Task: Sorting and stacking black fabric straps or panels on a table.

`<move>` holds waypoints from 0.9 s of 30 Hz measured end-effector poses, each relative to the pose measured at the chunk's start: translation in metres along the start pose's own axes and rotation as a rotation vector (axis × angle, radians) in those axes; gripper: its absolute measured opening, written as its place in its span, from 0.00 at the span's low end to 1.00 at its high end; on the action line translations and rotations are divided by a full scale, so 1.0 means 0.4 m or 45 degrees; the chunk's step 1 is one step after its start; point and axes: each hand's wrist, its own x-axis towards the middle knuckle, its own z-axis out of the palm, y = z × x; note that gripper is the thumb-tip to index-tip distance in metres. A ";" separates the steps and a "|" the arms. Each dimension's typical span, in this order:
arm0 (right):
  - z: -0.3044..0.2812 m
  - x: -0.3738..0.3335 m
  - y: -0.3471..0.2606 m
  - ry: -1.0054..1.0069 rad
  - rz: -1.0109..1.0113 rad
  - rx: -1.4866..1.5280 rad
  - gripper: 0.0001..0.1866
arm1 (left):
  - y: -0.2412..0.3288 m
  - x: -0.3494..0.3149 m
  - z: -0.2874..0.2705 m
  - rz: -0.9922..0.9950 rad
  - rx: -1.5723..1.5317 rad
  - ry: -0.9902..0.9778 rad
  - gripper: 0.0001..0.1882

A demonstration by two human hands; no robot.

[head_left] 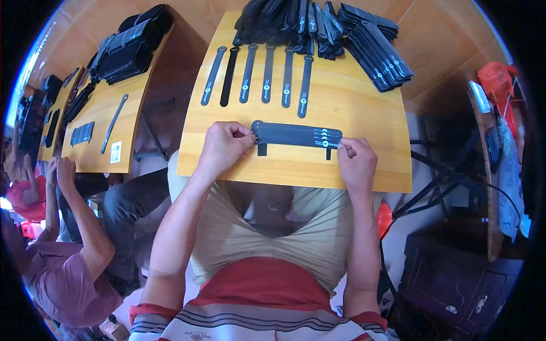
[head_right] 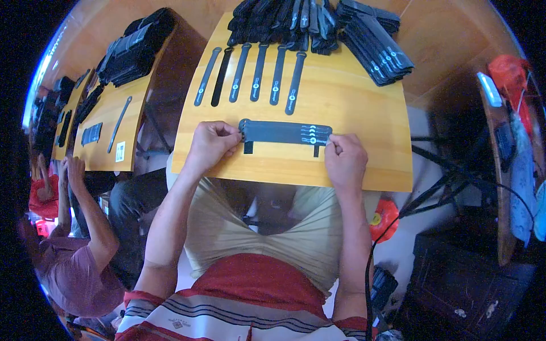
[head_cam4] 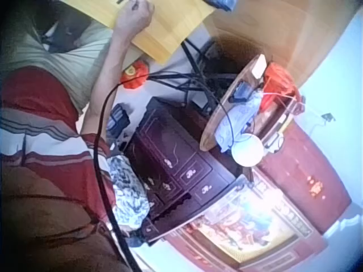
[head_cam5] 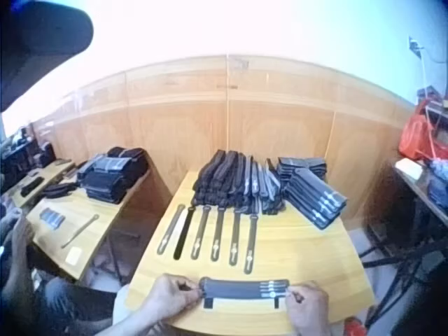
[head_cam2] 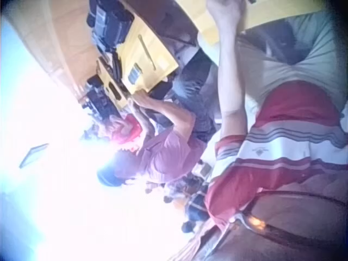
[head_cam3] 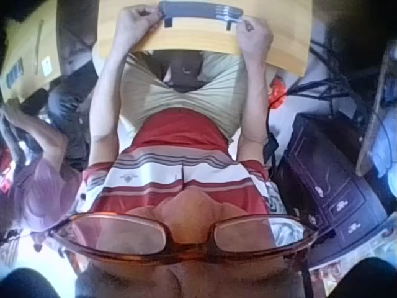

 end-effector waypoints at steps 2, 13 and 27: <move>-0.006 0.004 -0.011 -0.042 -0.022 -0.066 0.07 | 0.010 -0.005 0.000 0.036 0.090 -0.014 0.05; 0.129 -0.080 -0.245 -0.426 -0.569 -0.610 0.22 | -0.006 0.000 -0.001 0.026 0.068 0.030 0.05; 0.158 -0.114 -0.205 -0.512 -0.477 -0.462 0.30 | -0.024 -0.106 0.041 1.026 1.098 0.121 0.19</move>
